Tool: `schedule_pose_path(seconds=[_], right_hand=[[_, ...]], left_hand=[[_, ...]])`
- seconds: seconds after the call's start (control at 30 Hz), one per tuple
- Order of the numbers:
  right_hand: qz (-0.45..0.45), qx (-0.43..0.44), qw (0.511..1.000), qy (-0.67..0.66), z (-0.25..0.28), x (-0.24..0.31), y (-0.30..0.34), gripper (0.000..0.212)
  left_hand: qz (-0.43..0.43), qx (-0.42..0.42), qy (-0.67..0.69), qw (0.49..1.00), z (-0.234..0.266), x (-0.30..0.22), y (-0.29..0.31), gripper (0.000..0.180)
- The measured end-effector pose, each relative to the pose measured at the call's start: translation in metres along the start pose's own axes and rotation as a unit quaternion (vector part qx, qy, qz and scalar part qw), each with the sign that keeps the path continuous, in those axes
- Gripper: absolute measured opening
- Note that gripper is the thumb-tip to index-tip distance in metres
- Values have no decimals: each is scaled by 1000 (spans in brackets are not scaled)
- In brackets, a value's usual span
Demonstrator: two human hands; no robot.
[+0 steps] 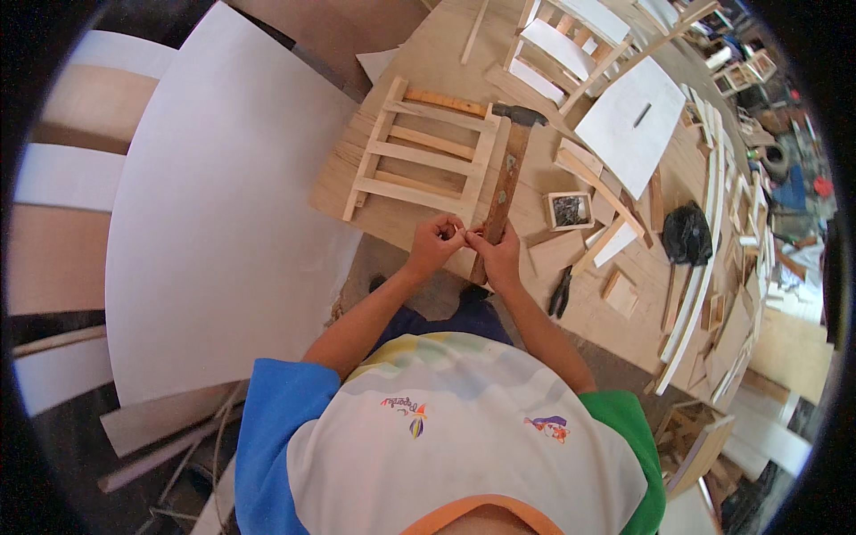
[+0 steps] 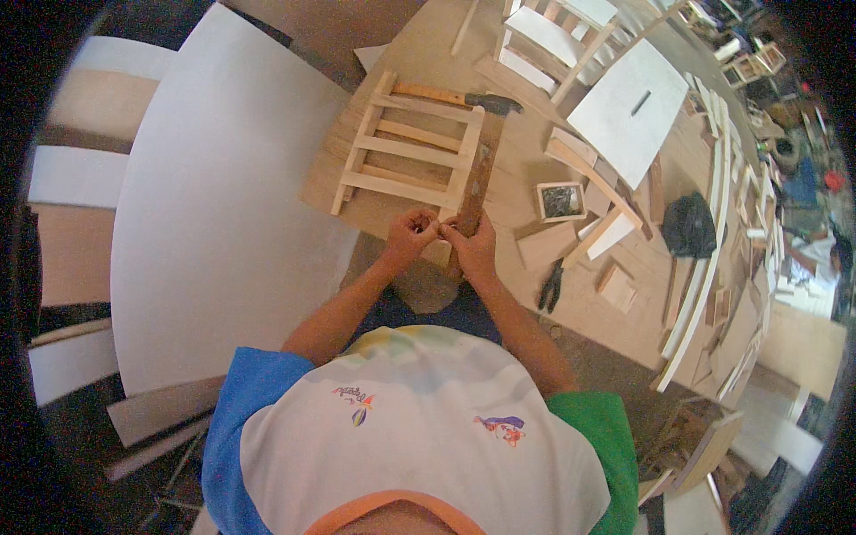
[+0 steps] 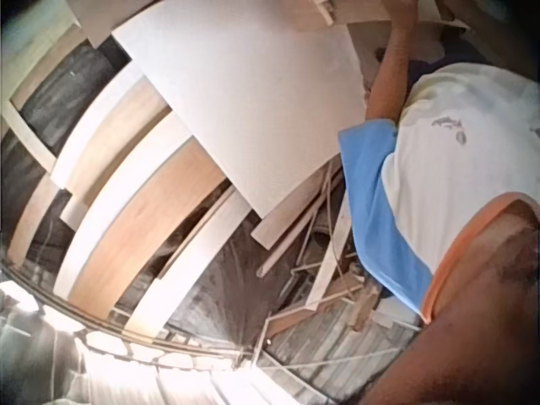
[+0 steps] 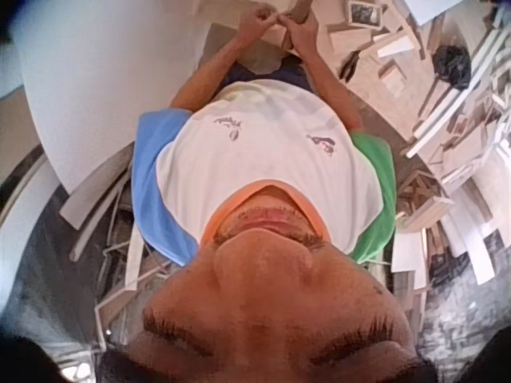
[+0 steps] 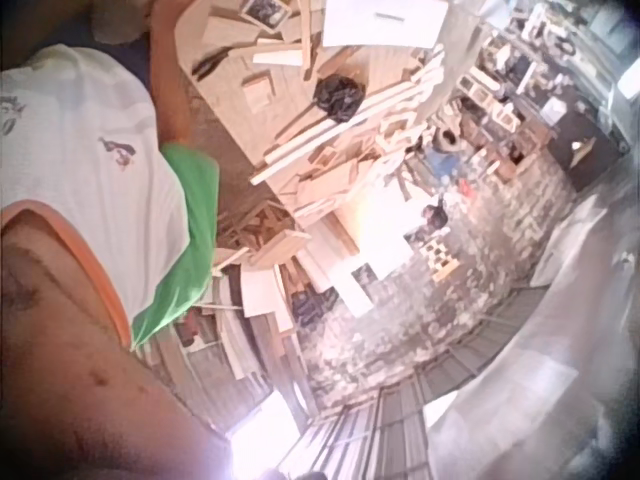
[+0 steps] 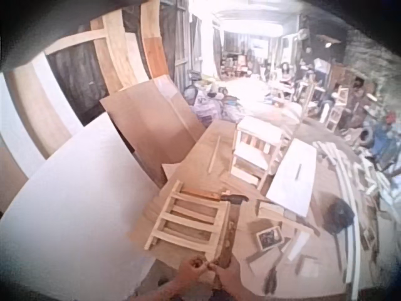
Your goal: The person hammers nails into a wooden frame on a workbench. They pick up a wooden slat, position it onto the frame, and secure it by hammering a nail from a container into the joint.
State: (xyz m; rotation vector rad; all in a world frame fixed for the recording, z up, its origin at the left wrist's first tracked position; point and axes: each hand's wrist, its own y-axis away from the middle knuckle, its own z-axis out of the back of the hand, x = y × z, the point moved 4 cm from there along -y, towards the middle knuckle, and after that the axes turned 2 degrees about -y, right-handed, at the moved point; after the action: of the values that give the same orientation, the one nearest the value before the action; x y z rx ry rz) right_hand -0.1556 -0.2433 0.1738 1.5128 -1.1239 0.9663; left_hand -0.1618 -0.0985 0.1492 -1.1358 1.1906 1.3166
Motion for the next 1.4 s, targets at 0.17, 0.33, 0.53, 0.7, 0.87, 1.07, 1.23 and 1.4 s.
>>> schedule_pose_path(seconds=[0.17, 0.33, 0.53, 0.7, 0.87, 1.07, 1.23, 1.4], right_hand=[[31, -48, 998, 32, -76, -25, 33, 23], [51, -61, 997, 4, -132, -45, 54, 21], [-2, -85, 989, 120, -160, -64, 65, 28], [-16, -45, 993, 104, -165, -81, 45, 27], [-24, -30, 999, 26, -172, -106, 8, 29], [4, -7, 996, 87, -186, -106, -48, 39], [7, -17, 997, 79, -196, -115, -86, 45], [4, -29, 994, 103, -211, -131, -108, 44]], left_hand=[[4, 31, -3, 1000, 73, -3, 27, 8], [28, 71, 62, 995, 131, 16, 47, 11], [52, 87, 71, 992, 166, 17, 65, 14], [12, 49, -44, 998, 184, 20, 56, 15], [96, -67, -49, 992, 210, 38, 50, 13], [72, -89, -116, 987, 245, 59, 25, 15], [13, -45, -217, 975, 252, 78, -6, 17], [-8, -5, -224, 975, 252, 111, -42, 13]])
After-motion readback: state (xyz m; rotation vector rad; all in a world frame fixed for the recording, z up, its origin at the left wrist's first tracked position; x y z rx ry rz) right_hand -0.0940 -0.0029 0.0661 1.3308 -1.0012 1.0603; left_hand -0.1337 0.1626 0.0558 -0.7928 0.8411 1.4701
